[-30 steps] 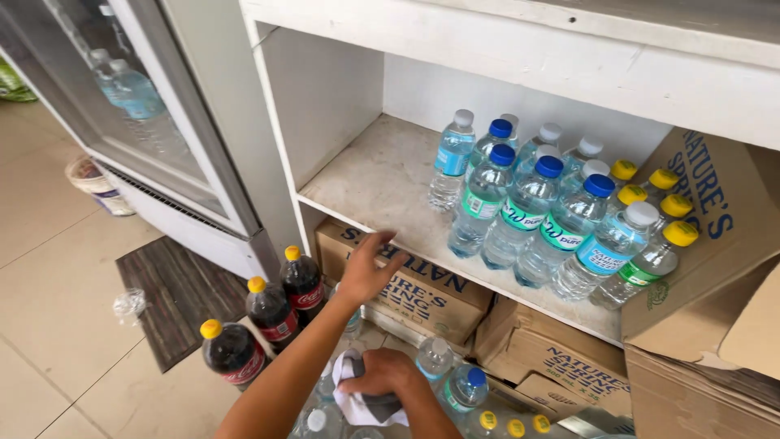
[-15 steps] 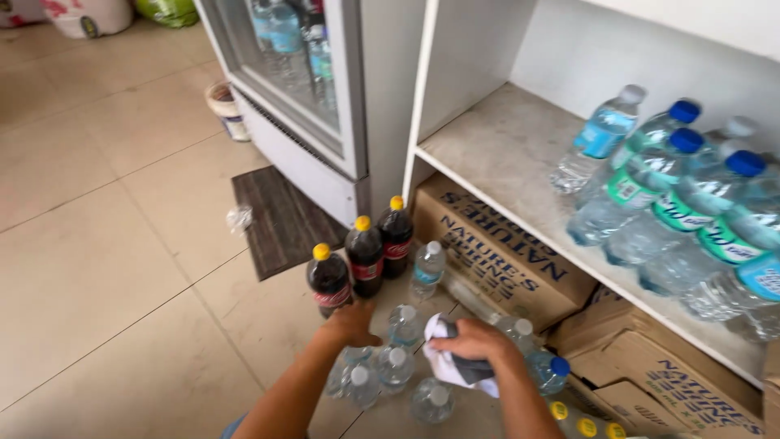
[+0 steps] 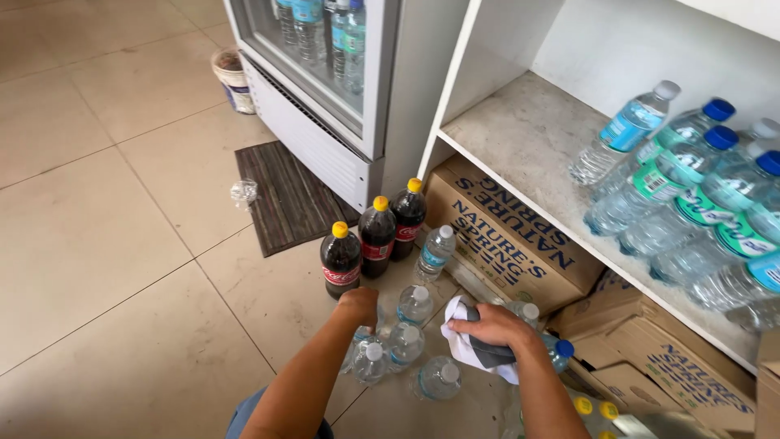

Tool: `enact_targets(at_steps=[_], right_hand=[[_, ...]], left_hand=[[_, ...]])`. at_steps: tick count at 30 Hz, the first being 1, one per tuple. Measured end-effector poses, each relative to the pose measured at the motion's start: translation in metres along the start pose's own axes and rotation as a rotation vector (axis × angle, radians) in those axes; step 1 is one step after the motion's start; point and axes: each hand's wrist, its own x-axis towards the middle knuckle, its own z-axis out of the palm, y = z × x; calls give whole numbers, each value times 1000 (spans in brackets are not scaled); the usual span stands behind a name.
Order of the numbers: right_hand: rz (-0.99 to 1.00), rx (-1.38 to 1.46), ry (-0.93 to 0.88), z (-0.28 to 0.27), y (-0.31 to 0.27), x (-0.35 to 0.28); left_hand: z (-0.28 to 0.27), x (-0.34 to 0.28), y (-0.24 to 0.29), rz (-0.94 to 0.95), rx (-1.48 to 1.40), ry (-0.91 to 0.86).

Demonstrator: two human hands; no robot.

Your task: The recorder uses a cloth to wipe down water bottles that are sitting on the floor before moving them.

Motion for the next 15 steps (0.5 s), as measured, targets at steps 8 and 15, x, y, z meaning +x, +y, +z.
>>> enact_targets(at_steps=[8, 15], right_hand=[[3, 88, 2, 2, -2, -8], [4, 103, 62, -7, -9, -27]], left_hand=[[-5, -53, -20, 79, -560, 271], [4, -51, -9, -11, -696, 241]])
